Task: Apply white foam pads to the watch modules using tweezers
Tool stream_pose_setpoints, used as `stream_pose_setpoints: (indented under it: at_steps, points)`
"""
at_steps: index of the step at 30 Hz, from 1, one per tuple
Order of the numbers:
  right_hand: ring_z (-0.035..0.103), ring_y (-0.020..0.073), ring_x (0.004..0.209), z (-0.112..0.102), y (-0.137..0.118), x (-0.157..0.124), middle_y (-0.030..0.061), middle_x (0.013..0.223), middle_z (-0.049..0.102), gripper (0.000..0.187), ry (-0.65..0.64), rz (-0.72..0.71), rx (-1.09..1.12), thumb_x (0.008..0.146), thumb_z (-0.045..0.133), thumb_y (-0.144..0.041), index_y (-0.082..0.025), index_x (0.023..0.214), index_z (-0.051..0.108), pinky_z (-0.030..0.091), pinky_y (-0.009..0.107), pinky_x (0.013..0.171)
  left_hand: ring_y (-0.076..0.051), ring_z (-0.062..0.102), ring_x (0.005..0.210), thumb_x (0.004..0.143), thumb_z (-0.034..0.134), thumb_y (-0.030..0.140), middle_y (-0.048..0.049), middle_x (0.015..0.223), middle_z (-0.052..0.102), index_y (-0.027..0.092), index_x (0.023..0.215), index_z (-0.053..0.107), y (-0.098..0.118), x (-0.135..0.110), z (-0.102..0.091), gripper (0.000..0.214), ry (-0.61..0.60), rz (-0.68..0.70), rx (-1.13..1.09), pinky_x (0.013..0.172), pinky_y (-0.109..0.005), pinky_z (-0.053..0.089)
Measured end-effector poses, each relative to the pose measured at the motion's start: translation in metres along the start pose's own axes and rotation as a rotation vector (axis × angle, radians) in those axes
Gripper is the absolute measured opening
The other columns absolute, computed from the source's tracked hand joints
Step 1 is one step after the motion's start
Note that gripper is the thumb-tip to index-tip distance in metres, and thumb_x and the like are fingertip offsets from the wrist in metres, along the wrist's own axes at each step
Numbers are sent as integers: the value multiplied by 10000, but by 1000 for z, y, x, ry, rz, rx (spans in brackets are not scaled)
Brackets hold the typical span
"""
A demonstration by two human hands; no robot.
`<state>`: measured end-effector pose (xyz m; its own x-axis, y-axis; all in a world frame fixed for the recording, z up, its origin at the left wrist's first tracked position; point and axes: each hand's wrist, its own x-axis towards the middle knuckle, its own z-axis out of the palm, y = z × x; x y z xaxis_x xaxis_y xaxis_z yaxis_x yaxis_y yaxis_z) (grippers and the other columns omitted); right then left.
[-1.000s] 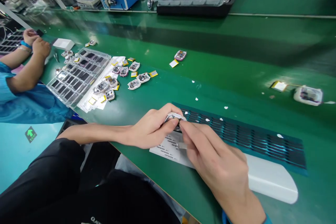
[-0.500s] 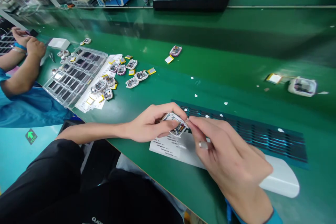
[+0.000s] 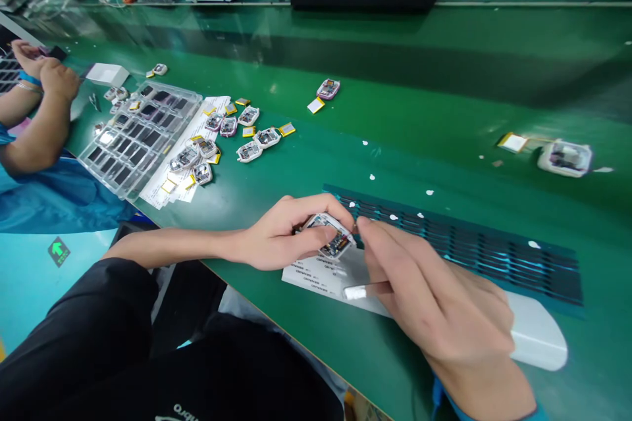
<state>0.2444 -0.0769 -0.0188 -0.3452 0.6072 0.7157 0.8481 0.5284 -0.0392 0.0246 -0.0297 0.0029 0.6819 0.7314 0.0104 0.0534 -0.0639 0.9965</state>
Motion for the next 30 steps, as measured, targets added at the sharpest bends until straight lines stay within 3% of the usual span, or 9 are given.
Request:
stream_pose_setpoints:
  at_steps: [2,5,8,11,14,18,25,30]
  points:
    - [682,113,545,1,2,5,-3,851,817,595,72,-23,-184,859,777,-84,-235,1423,662,400,240,409,-86,430,553,995,484,280,34,700,591,205,1031,575,-1,0,0,122,19,-23,8,523,-255,350]
    - [748,175,640,2,7,11,56,948,826,491,34,129,-309,889,700,-83,-189,1368,692,396,273,410,-87,462,581,988,483,254,33,725,605,207,1040,579,-5,1,0,119,56,-54,0,550,-251,377]
    - [799,196,821,1,9,12,62,1170,802,605,-8,104,-212,906,733,-113,-245,1483,605,425,268,432,-91,471,591,988,504,267,40,719,587,222,1028,568,-8,2,1,88,80,-75,-22,554,-253,386]
    - [787,115,810,-1,5,11,20,1187,799,750,-55,-57,-108,927,759,-134,-285,1600,465,432,215,427,-93,466,586,982,528,268,48,711,563,233,1013,547,-9,3,1,51,86,-90,-46,544,-259,378]
    - [779,91,807,-4,1,9,27,1177,803,766,-80,-165,-53,976,705,-138,-239,1655,366,501,189,522,-93,453,574,971,528,239,57,700,532,235,1009,523,-7,3,2,38,83,-88,-51,539,-268,367]
    - [779,108,830,-7,1,6,18,1160,811,780,-144,-166,-43,993,672,-115,-244,1674,314,543,216,637,-90,458,581,962,535,235,57,714,541,235,1004,498,-4,3,2,56,70,-104,-56,538,-269,369]
    - [749,78,740,-2,9,-5,20,1144,815,701,-130,-169,-10,1009,671,-184,-252,1648,390,523,181,612,-89,435,547,956,521,226,77,656,501,243,1013,474,-6,2,3,76,49,-113,-36,514,-271,349]
    - [778,111,920,-8,5,-4,29,1223,793,746,-212,-141,-4,1016,640,-148,-240,1677,307,585,210,766,-84,449,536,942,514,222,91,637,501,244,1026,447,-5,1,2,109,57,-120,27,505,-255,341]
